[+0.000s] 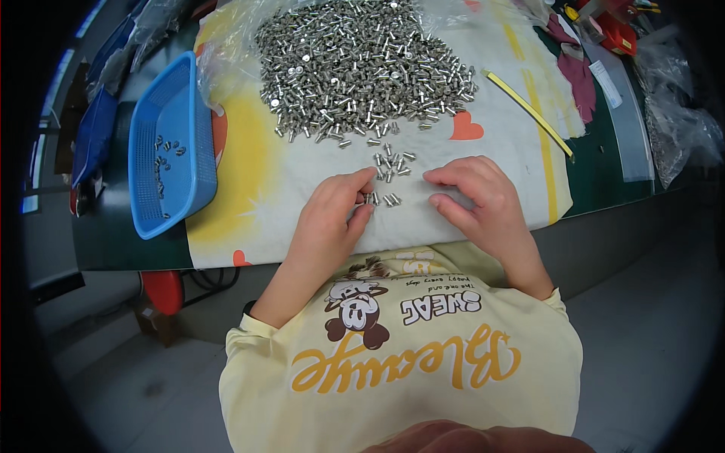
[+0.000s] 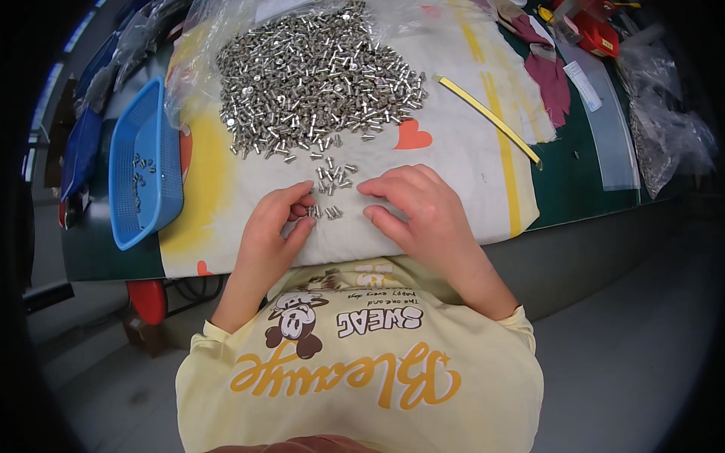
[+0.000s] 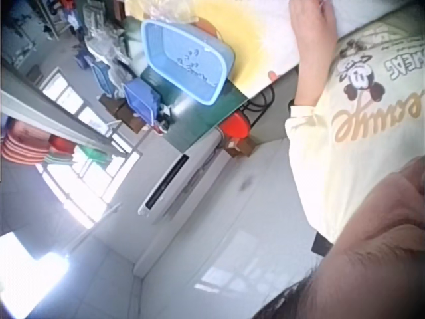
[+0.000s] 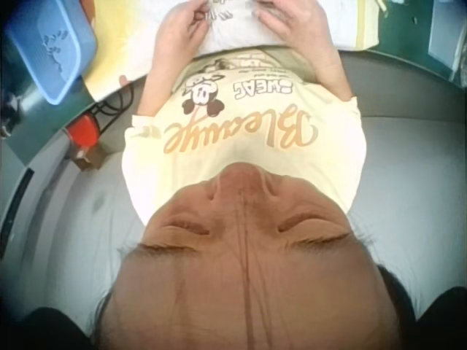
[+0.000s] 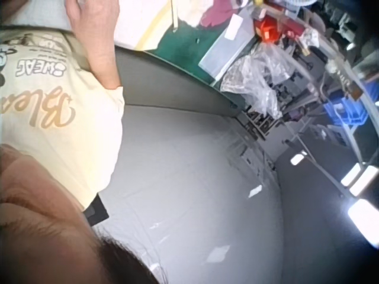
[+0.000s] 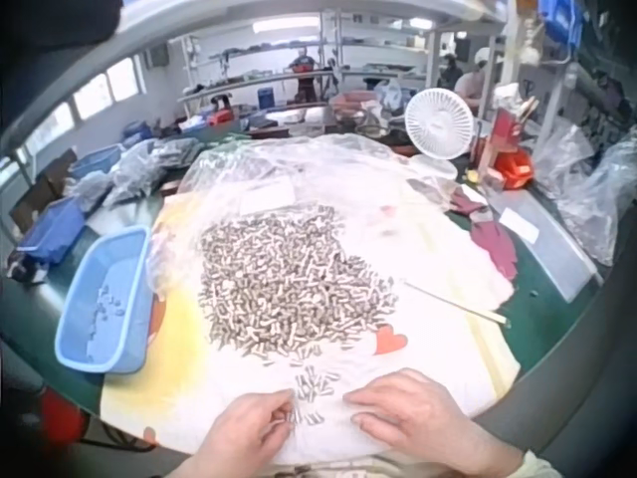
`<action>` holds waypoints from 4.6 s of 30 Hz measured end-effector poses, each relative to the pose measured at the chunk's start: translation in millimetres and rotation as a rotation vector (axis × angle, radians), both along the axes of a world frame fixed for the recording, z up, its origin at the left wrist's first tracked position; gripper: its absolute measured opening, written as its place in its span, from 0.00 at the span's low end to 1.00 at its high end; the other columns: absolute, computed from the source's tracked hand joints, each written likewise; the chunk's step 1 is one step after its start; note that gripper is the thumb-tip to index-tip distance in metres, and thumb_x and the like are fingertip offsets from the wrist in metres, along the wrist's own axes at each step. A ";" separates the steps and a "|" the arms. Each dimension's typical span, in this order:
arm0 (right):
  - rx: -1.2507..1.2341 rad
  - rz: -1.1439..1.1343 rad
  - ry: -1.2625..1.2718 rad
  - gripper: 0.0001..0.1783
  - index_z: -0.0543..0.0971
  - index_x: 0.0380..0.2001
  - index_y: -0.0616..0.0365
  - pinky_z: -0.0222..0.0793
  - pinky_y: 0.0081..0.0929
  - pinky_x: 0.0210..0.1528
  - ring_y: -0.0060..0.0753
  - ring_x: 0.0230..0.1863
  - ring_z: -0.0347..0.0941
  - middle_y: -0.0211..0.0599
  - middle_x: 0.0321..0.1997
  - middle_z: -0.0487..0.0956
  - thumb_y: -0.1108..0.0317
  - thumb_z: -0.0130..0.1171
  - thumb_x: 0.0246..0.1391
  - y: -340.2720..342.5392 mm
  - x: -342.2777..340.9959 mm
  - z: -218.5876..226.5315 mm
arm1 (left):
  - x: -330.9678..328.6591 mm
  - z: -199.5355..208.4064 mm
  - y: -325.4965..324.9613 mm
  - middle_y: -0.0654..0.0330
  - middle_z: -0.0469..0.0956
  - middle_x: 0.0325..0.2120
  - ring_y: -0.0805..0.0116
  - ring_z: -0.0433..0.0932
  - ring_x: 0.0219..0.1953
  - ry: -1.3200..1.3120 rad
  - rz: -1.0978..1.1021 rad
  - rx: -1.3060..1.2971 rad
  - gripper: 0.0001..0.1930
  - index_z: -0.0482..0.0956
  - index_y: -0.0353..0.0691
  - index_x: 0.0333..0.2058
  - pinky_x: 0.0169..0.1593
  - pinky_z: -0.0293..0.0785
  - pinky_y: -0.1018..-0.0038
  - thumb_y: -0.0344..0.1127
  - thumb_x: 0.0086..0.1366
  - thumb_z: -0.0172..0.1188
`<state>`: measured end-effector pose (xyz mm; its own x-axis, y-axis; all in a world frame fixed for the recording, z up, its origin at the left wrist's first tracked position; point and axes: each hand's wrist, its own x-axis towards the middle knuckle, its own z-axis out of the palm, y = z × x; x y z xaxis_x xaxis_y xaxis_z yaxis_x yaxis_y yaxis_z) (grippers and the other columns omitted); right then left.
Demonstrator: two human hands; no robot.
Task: The person aligns and sorts metal fasteners on a mat by hand, retrieves a blue plastic basket from a shelf, and arranges more metal fasteners on the table.
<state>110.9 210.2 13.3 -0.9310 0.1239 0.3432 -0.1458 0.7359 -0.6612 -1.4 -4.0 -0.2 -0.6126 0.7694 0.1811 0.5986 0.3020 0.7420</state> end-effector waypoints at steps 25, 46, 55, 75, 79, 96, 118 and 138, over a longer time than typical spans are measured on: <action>0.000 0.057 -0.047 0.14 0.78 0.37 0.54 0.68 0.36 0.42 0.41 0.40 0.69 0.34 0.36 0.73 0.71 0.66 0.43 -31.0 -12.5 -16.4 | 0.3 -4.6 13.0 0.59 0.76 0.31 0.58 0.74 0.35 0.142 -0.031 0.092 0.28 0.69 0.38 0.54 0.41 0.70 0.64 0.15 0.52 0.55; -0.013 0.125 -0.035 0.21 0.75 0.44 0.53 0.68 0.37 0.45 0.41 0.43 0.70 0.34 0.38 0.74 0.74 0.64 0.43 -45.4 -13.6 -14.4 | -10.0 1.1 -6.7 0.57 0.77 0.35 0.62 0.76 0.38 0.136 0.029 0.041 0.28 0.70 0.38 0.56 0.43 0.73 0.70 0.14 0.54 0.50; -0.016 0.044 -0.037 0.21 0.77 0.42 0.54 0.69 0.36 0.43 0.42 0.41 0.73 0.35 0.38 0.77 0.74 0.68 0.40 -36.6 -10.3 -10.5 | -1.1 2.5 -5.5 0.59 0.77 0.34 0.61 0.75 0.38 0.102 0.016 -0.008 0.30 0.70 0.38 0.56 0.43 0.72 0.69 0.15 0.52 0.57; 0.001 0.080 0.003 0.18 0.77 0.40 0.55 0.69 0.36 0.42 0.42 0.40 0.71 0.35 0.36 0.76 0.79 0.62 0.41 -20.0 -16.9 -13.5 | 13.1 0.9 10.5 0.59 0.75 0.37 0.65 0.73 0.36 0.059 0.018 -0.027 0.34 0.65 0.38 0.60 0.41 0.73 0.72 0.21 0.53 0.65; -0.018 0.105 0.034 0.19 0.77 0.40 0.55 0.69 0.37 0.43 0.43 0.40 0.71 0.35 0.36 0.76 0.79 0.62 0.41 -21.0 -20.0 -15.8 | 12.2 -1.9 7.9 0.59 0.75 0.37 0.66 0.73 0.36 0.038 0.049 -0.013 0.34 0.65 0.38 0.60 0.41 0.73 0.72 0.21 0.53 0.64; -0.082 0.027 -0.056 0.18 0.77 0.42 0.56 0.69 0.37 0.40 0.43 0.35 0.72 0.36 0.30 0.76 0.73 0.65 0.44 -33.7 -19.8 -12.9 | 11.6 -3.0 10.0 0.60 0.77 0.36 0.74 0.76 0.36 -0.158 0.135 0.052 0.29 0.70 0.35 0.56 0.40 0.74 0.78 0.19 0.55 0.63; -0.208 0.061 -0.080 0.19 0.75 0.42 0.55 0.70 0.37 0.42 0.41 0.38 0.74 0.34 0.37 0.78 0.77 0.63 0.43 -40.7 -16.8 -19.8 | 11.9 -6.6 9.0 0.60 0.79 0.33 0.68 0.77 0.36 -0.048 0.037 0.093 0.33 0.68 0.39 0.59 0.41 0.75 0.75 0.18 0.53 0.63; -0.064 0.085 0.210 0.18 0.78 0.40 0.54 0.69 0.33 0.45 0.41 0.42 0.73 0.35 0.41 0.78 0.74 0.67 0.42 -37.7 -27.5 6.6 | -26.3 5.0 -30.1 0.50 0.72 0.48 0.64 0.73 0.50 -1.574 -0.046 0.846 0.14 0.68 0.28 0.51 0.57 0.71 0.69 0.29 0.70 0.46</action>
<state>83.4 172.4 19.9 -0.8482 0.0756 0.5243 -0.3449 0.6724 -0.6549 -27.7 -34.1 4.8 -0.5635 0.8063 -0.1797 -0.7603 -0.4212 0.4944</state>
